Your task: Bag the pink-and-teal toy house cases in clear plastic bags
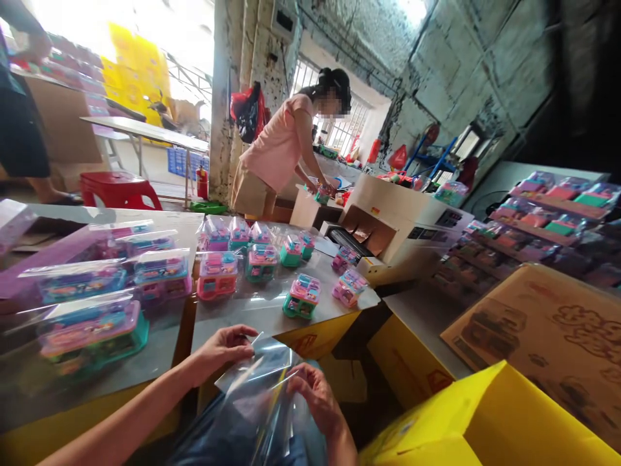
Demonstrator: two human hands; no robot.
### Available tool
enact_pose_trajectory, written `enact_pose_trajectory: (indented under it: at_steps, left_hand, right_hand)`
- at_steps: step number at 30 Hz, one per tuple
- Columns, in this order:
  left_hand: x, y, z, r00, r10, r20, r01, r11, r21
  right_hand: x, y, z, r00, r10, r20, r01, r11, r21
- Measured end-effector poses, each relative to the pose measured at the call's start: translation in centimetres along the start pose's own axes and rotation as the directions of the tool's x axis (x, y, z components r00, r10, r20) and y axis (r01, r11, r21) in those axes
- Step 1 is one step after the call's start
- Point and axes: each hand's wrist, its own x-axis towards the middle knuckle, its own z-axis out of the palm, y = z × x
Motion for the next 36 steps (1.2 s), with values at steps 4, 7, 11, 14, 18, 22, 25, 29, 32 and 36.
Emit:
enact_pose_trajectory:
  at_steps: [4,7,11,14,18,22,25,29,32,36]
  left_hand:
    - [-0.3,0.8,0.1,0.995,-0.086,0.04,0.089,0.994,-0.064]
    - [-0.4,0.4,0.2,0.993,-0.097,0.071,0.098,0.995,-0.017]
    - [0.0,0.3,-0.1,0.992,-0.034,0.125,0.024,0.997,0.079]
    - [0.4,1.1,-0.1,0.983,0.021,0.181,-0.064,0.97,0.235]
    - [0.4,2.4,0.0,0.981,0.126,0.151,-0.178,0.893,0.414]
    - [-0.2,2.6,-0.6,0.993,0.098,0.06,-0.115,0.869,0.481]
    - [-0.8,2.3,-1.9,0.998,0.062,0.011,-0.057,0.815,0.577]
    - [-1.1,3.1,-3.8,0.984,0.133,-0.115,-0.044,0.818,0.573]
    - [-1.0,4.8,-4.8,0.933,0.249,-0.26,-0.075,0.841,0.536]
    - [-1.1,6.6,-4.9,0.904,0.344,-0.254,-0.13,0.787,0.603]
  right_hand:
    - [0.6,-1.6,0.3,0.996,-0.054,-0.07,0.049,0.996,-0.072]
    - [0.9,-3.1,0.8,1.0,-0.009,-0.01,0.008,0.996,-0.092]
    - [0.9,-4.5,0.9,0.982,0.072,0.174,-0.051,0.991,-0.121]
    - [1.5,-4.7,0.8,0.988,0.07,0.139,-0.04,0.977,-0.208]
    - [2.2,-4.7,0.9,0.998,0.017,-0.067,-0.035,0.962,-0.27]
    - [1.4,-3.4,0.4,0.986,0.142,-0.091,-0.16,0.957,-0.241]
    - [-0.3,-0.9,-0.3,0.963,0.256,-0.083,-0.269,0.929,-0.255]
    - [-2.6,2.3,0.7,0.951,0.281,-0.131,-0.28,0.593,-0.755]
    - [-3.3,3.4,3.1,0.951,0.254,-0.178,-0.241,0.241,-0.94]
    - [-3.4,3.9,6.8,0.95,0.224,-0.217,-0.253,0.145,-0.957]
